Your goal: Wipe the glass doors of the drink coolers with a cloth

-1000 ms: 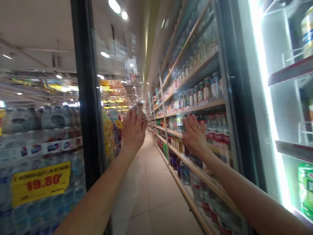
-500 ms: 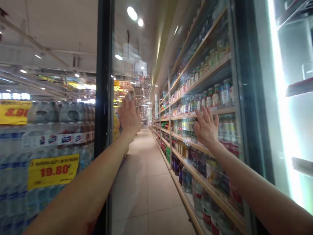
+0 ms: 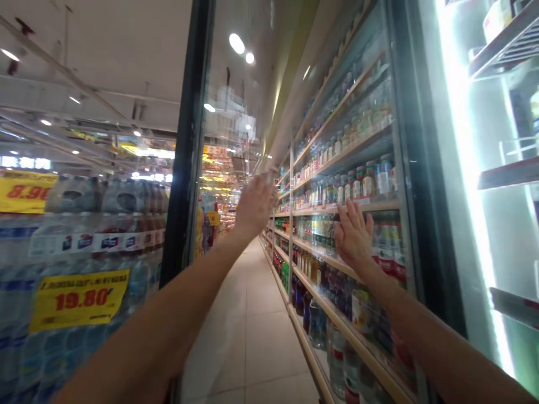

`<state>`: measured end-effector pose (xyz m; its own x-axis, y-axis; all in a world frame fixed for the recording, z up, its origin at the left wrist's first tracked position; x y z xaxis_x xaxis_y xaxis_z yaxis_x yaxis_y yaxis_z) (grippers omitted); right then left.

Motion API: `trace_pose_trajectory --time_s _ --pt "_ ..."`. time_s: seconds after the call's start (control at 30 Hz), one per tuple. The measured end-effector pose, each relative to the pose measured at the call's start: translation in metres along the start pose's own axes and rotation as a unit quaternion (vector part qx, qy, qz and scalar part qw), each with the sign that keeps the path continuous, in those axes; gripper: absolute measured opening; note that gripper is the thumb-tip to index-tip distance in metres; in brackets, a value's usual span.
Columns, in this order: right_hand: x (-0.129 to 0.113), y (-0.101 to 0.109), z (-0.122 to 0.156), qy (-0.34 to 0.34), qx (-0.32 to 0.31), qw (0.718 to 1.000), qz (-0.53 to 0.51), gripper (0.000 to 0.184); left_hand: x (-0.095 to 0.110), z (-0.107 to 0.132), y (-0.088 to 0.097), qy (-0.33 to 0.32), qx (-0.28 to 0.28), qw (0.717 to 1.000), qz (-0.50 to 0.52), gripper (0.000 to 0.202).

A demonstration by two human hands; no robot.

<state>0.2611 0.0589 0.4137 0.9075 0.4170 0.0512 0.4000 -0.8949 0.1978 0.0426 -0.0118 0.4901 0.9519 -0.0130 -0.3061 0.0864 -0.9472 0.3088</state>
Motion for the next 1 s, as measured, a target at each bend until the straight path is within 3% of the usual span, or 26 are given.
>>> trace_pose_trajectory --time_s 0.07,0.13,0.17,0.27,0.33,0.4,0.5,0.57,0.63,0.73,0.8,0.87,0.93,1.0 --pt "-0.001 -0.001 0.002 -0.002 0.003 1.000 -0.003 0.049 -0.025 -0.005 0.008 0.129 0.044 0.991 0.014 0.047" --pt "-0.001 -0.002 0.003 0.000 0.008 1.000 -0.006 0.051 -0.009 -0.008 0.002 0.146 0.054 0.987 0.022 0.048" --pt "-0.001 -0.003 0.003 0.002 0.010 1.000 -0.008 0.052 0.012 -0.010 -0.004 0.102 0.041 0.994 0.020 0.048" --pt "0.000 -0.004 0.003 0.007 0.011 1.000 -0.011 0.055 0.092 -0.011 -0.026 -0.145 -0.031 0.989 -0.003 0.047" --pt "0.002 -0.004 0.003 0.003 0.012 1.000 -0.011 0.055 0.109 -0.011 -0.029 -0.223 -0.059 0.973 -0.009 0.047" --pt "0.002 -0.003 0.003 0.003 0.016 1.000 -0.012 0.054 0.082 -0.021 -0.018 -0.160 -0.054 0.986 0.003 0.047" --pt "0.000 -0.002 0.002 0.003 0.020 1.000 -0.016 0.053 0.006 -0.033 0.006 0.090 0.003 0.995 0.033 0.048" --pt "0.000 -0.001 0.002 -0.002 0.021 1.000 -0.020 0.053 -0.015 -0.032 0.013 0.182 0.031 0.982 0.039 0.049" --pt "0.000 -0.001 0.002 -0.005 0.021 1.000 -0.021 0.052 0.007 -0.032 0.005 0.127 0.017 0.991 0.029 0.050" --pt "0.000 -0.001 0.002 0.001 0.019 1.000 -0.013 0.051 0.075 -0.028 -0.016 -0.086 -0.039 0.996 0.003 0.047" --pt "0.001 -0.001 0.002 0.004 0.018 1.000 -0.010 0.051 0.095 -0.025 -0.023 -0.175 -0.067 0.982 -0.007 0.045" --pt "0.002 -0.001 0.003 0.004 0.019 1.000 -0.011 0.050 0.074 -0.027 -0.017 -0.159 -0.071 0.985 -0.004 0.046" --pt "0.002 -0.001 0.003 0.001 0.021 1.000 -0.014 0.050 0.020 -0.032 0.000 -0.025 -0.034 0.999 0.015 0.049" --pt "0.000 -0.001 0.003 0.001 0.021 1.000 -0.017 0.050 -0.033 -0.030 0.018 0.133 0.029 0.990 0.037 0.050"
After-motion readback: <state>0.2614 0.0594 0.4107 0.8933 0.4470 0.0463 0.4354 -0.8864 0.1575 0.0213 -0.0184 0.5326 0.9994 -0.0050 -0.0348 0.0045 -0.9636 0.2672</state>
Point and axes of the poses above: each hand's wrist, its own z-axis away from the middle knuckle, its own y-axis out of the back of the hand, x = y × z, the point moved 6 cm from there along -z, towards the middle knuckle, and after that the axes turned 12 degrees about -x, right-handed, at the moved point
